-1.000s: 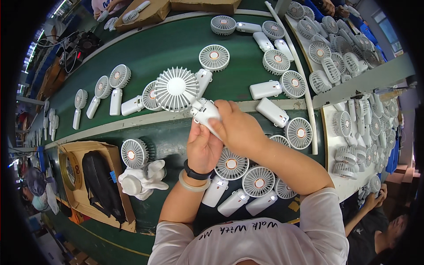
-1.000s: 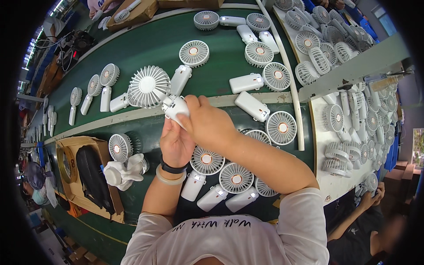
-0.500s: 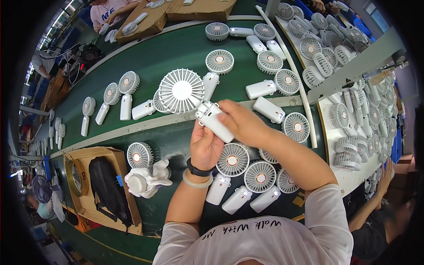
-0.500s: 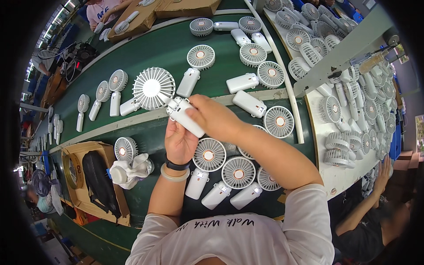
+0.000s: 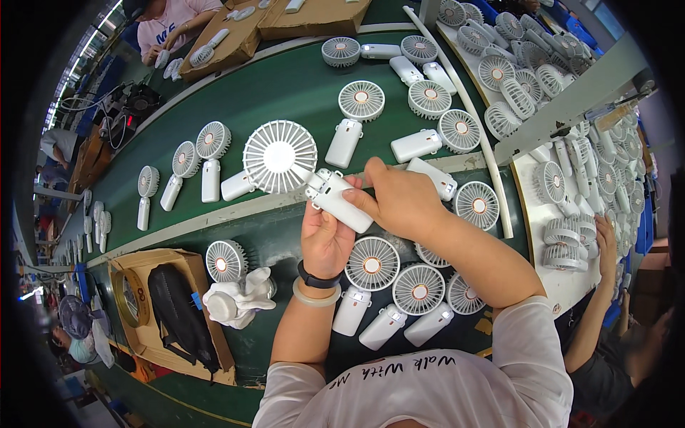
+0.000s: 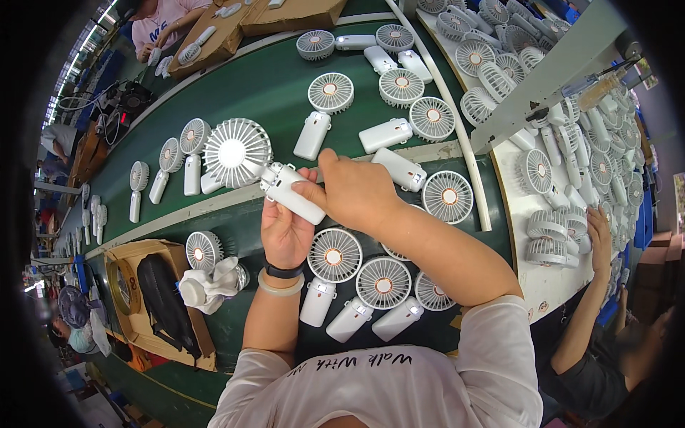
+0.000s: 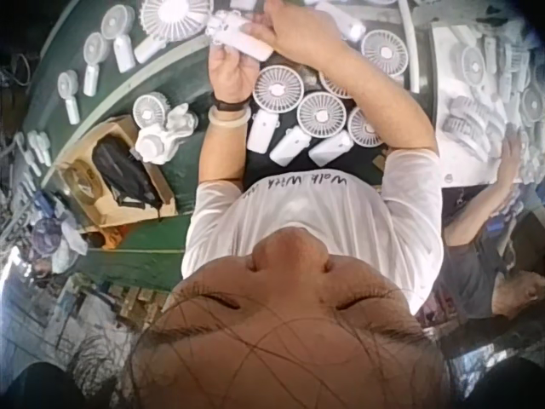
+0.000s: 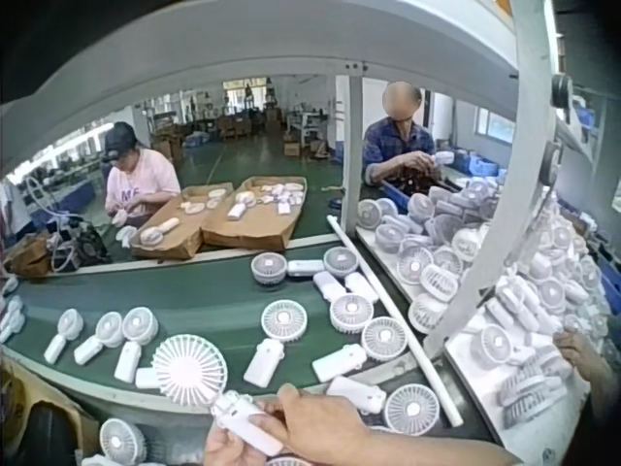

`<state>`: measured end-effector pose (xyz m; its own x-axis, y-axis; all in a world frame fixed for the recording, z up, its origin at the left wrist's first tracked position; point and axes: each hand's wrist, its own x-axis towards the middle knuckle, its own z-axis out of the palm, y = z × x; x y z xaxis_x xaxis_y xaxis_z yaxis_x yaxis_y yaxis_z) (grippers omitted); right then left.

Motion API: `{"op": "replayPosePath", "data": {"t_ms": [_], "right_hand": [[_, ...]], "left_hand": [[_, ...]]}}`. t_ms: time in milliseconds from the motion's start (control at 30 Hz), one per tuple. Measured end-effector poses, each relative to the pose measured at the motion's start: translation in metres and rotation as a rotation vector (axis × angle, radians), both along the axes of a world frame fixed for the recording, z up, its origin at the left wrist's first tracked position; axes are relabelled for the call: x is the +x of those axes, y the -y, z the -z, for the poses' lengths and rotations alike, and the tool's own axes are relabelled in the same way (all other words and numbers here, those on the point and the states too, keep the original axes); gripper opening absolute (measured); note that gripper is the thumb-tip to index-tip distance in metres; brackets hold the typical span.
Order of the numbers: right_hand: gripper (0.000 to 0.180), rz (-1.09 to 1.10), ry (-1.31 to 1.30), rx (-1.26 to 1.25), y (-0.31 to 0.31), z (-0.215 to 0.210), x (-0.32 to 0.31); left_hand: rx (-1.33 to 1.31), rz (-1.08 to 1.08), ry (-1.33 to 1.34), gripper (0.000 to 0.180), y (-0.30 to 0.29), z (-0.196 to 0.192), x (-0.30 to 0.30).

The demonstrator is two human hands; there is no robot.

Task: The person assembles white portable fans on a green workbench. They pick up fan heads and handles, connect them, and test the fans by pressing buttons to ensure the blades spin. The person then stacks the assembled fans together in groups before placing them on the table.

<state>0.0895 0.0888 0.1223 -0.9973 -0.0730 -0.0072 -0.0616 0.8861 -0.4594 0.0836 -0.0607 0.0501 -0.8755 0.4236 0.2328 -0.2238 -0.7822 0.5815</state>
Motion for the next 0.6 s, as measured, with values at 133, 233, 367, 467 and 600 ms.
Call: {"op": "replayPosePath", "data": {"t_ms": [133,233,367,467,600], "right_hand": [[0.033,-0.265,-0.203,-0.086,-0.002,0.015,-0.003],[0.024,-0.508,-0.116,0.143,-0.001,0.004,0.004],[0.012,-0.947,0.135,0.066,-0.002,-0.007,0.058],[0.020,-0.696,0.269,-0.565,-0.031,-0.010,0.066],[0.028,-0.047,-0.338,-0.014,-0.089,0.020,0.032]], "left_hand": [[0.031,-0.017,0.030,0.042,0.002,0.002,0.001],[-0.008,-0.032,0.058,0.043,0.007,0.005,-0.002],[-0.014,-0.025,0.056,0.044,0.008,0.006,-0.008],[-0.065,-0.046,0.075,0.057,0.008,0.001,-0.004],[-0.366,-0.128,-0.026,0.069,0.011,0.004,-0.002]]}}
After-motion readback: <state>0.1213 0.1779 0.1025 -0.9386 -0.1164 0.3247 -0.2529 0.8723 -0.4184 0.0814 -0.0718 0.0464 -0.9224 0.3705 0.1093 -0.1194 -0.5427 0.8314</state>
